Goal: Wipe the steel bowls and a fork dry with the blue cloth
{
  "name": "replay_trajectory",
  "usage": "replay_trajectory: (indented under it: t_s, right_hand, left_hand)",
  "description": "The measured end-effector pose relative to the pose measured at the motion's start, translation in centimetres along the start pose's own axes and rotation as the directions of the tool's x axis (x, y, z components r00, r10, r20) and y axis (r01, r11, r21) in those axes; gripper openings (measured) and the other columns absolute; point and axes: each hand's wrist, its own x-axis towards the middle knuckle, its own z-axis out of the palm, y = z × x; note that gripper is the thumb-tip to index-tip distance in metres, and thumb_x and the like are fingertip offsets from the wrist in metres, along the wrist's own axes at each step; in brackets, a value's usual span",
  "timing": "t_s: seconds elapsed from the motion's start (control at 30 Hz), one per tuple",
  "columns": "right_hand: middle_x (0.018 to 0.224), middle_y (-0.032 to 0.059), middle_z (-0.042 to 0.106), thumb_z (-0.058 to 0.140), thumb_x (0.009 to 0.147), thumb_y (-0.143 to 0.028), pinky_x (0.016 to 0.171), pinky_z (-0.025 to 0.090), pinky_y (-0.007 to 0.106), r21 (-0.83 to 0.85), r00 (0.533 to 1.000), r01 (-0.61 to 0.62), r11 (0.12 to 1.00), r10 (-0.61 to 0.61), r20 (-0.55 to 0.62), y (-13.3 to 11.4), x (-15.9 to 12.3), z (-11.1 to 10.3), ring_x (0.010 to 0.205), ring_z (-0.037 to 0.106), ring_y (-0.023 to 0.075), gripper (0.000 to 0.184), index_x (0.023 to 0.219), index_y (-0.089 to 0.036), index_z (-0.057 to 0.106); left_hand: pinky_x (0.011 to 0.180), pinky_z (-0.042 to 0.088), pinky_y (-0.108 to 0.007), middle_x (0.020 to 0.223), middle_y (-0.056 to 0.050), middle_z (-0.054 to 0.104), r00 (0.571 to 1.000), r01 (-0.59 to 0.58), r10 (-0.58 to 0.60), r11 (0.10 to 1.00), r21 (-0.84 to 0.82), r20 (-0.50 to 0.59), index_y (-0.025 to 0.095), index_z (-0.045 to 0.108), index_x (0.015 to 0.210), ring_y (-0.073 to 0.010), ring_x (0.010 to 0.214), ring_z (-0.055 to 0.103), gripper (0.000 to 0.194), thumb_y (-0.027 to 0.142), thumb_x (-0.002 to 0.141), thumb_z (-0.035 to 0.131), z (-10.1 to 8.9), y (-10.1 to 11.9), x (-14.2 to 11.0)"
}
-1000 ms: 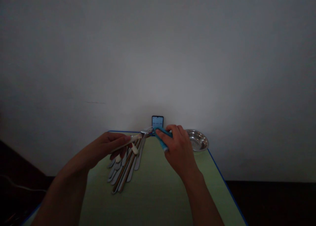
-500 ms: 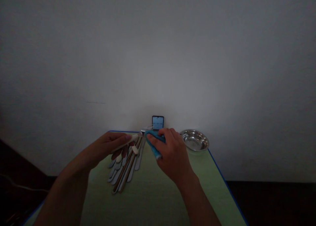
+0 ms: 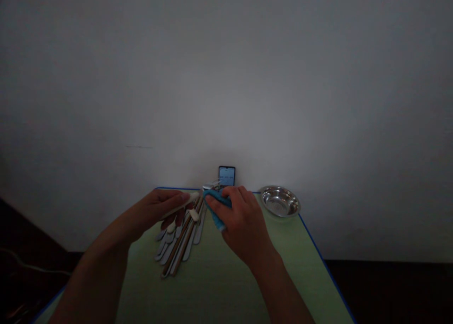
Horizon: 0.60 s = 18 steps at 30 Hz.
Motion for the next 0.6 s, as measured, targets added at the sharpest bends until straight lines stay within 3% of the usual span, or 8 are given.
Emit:
replay_trajectory:
  t_s: [0.6]
  right_hand:
    - [0.101, 0.0083, 0.054, 0.056, 0.081, -0.007, 0.076, 0.044, 0.037, 0.013, 1.0, -0.031, 0.999, 0.03, 0.005, 0.36, -0.25, 0.14, 0.092, 0.048, 0.0213, 0.045, 0.121, -0.026, 0.059]
  left_hand:
    - [0.042, 0.032, -0.022, 0.05, 0.001, 0.055, 0.999, 0.033, -0.032, 0.999, 0.012, -0.018, 0.016, 0.063, 0.069, -0.0109, 0.044, 0.045, 0.043, 0.058, 0.074, 0.053, -0.3, 0.16, -0.39]
